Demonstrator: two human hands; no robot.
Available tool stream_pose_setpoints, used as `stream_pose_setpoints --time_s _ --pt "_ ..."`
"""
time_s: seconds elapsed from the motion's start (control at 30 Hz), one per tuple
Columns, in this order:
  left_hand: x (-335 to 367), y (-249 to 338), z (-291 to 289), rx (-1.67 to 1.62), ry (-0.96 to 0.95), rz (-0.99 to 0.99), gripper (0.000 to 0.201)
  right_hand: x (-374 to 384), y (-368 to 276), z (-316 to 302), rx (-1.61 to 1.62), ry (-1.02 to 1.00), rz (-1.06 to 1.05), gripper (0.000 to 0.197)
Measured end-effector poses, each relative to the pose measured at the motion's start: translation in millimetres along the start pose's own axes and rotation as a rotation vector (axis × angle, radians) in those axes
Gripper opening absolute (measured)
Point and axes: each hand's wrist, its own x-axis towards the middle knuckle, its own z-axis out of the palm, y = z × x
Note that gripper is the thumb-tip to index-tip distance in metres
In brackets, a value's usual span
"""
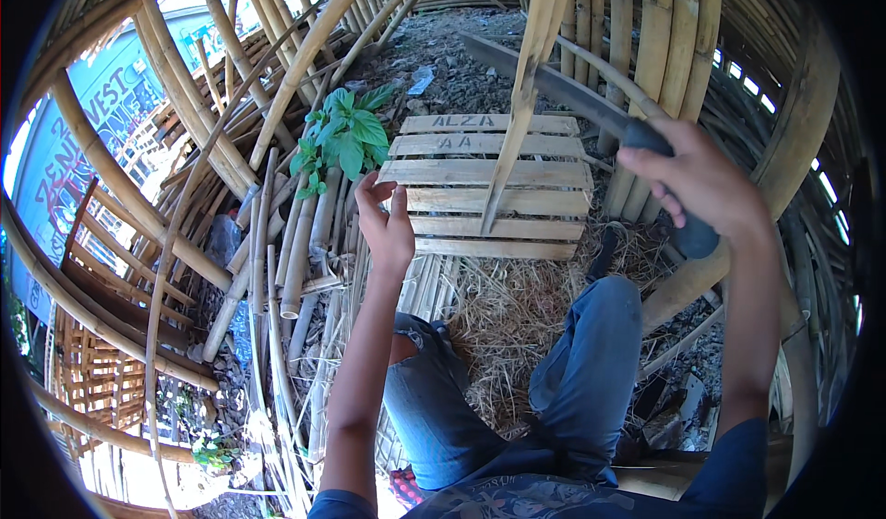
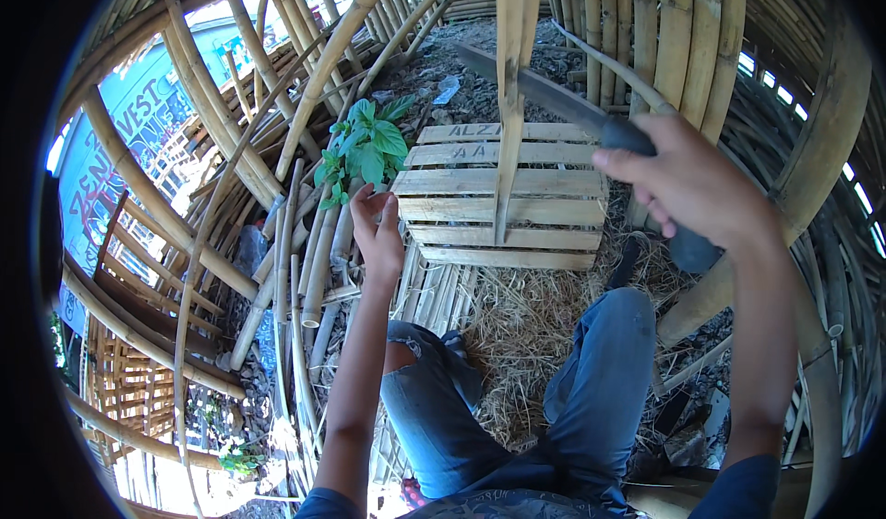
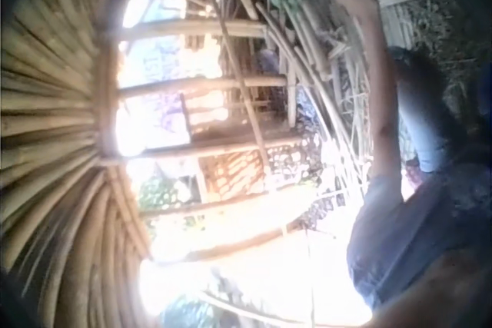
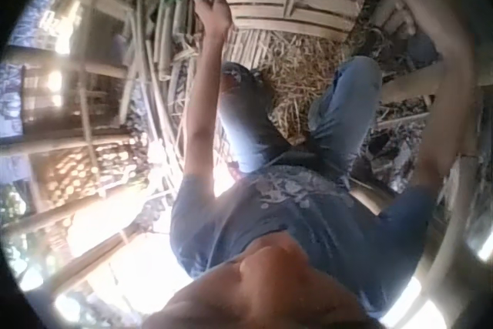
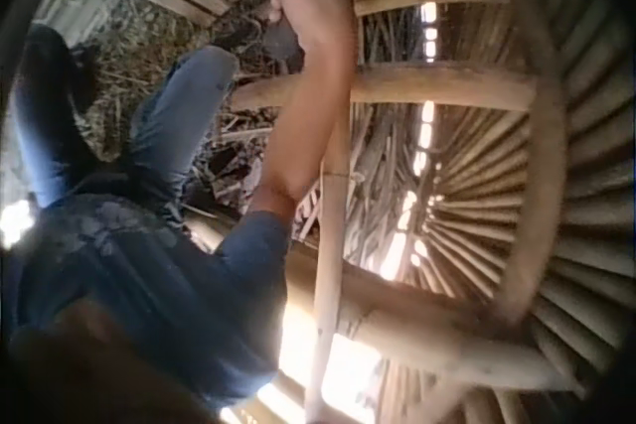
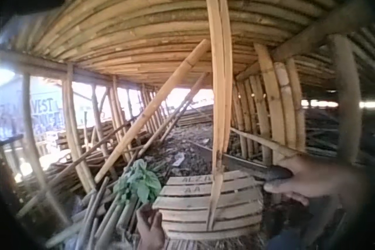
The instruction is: The person uses a machete to shave and trim a long strip of bamboo while seated in a bamboo structure.
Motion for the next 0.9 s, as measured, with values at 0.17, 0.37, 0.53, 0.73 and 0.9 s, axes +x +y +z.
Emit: stream_pose_setpoints --time_s 0.17,0.37,0.53,0.73,0.9 --pt "10 1 11 -0.063 -0.084 0.066 0.041 -15 -13 -28 0.069 0.117 0.012 0.039" --pt "25 8 53 0.287 -0.574 0.333 0.061 -12 -4 -28 0.199 -0.031 0.061 0.031" --pt "-1 -49 104 -0.124 -0.915 0.088 0.032 -7 3 -8 0.277 -0.21 0.119 0.028" --pt "-61 -109 121 -0.248 -0.741 -0.194 0.023 17 30 44 0.179 -0.34 0.125 0.029" --pt "-94 -145 130 -0.317 -0.886 -0.332 0.021 33 58 98 0.05 -0.316 0.125 0.028"
